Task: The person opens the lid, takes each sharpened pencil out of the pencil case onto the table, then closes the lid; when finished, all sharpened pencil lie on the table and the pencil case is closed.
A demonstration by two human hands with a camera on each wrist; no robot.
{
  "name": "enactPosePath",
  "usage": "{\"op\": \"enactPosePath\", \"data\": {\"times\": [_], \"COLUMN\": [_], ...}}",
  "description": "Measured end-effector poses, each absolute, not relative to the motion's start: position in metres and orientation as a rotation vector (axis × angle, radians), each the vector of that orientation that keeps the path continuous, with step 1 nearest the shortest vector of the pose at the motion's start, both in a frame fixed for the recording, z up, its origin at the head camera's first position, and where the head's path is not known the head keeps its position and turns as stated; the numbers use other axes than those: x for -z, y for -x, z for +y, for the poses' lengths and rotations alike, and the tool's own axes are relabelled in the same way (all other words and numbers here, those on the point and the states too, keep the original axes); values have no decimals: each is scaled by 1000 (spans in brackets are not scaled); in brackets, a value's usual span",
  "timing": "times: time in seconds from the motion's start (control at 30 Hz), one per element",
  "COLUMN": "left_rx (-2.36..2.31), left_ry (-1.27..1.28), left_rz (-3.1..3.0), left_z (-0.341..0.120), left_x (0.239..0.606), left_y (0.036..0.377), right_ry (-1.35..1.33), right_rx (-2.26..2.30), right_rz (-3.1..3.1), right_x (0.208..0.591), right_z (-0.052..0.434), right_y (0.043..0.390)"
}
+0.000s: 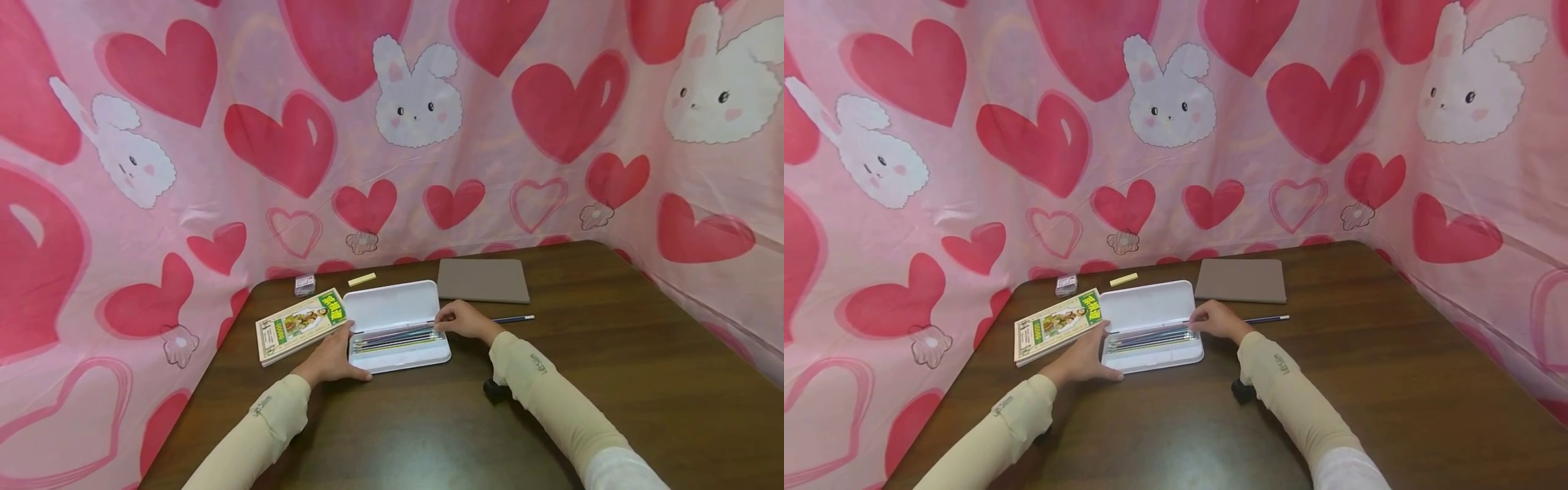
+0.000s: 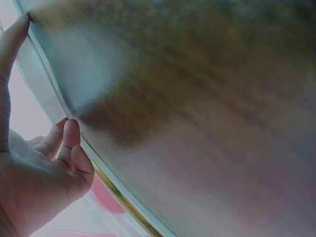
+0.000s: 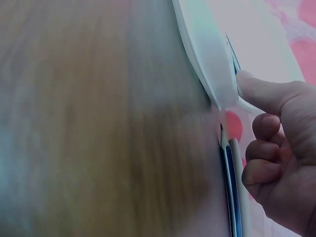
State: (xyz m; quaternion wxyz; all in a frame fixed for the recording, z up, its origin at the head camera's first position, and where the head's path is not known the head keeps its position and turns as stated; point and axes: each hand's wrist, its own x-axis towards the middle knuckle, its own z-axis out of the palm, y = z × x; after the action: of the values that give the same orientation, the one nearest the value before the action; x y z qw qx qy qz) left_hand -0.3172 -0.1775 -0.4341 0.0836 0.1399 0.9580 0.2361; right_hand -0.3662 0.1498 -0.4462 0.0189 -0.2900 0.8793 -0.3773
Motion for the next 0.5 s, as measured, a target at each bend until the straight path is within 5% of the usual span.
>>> {"op": "enactPosePath", "data": {"times": [0.5], "left_rx": [-704], "left_ry": [-432], "left_rz": [2866], "left_z": [-178], "left_x": [438], "left_y": [321], "right_ry": [856], "right_rx": [1235], "right_rz": [2741], "right_x": [445], "right_z": [192], "right_y": [366]}}
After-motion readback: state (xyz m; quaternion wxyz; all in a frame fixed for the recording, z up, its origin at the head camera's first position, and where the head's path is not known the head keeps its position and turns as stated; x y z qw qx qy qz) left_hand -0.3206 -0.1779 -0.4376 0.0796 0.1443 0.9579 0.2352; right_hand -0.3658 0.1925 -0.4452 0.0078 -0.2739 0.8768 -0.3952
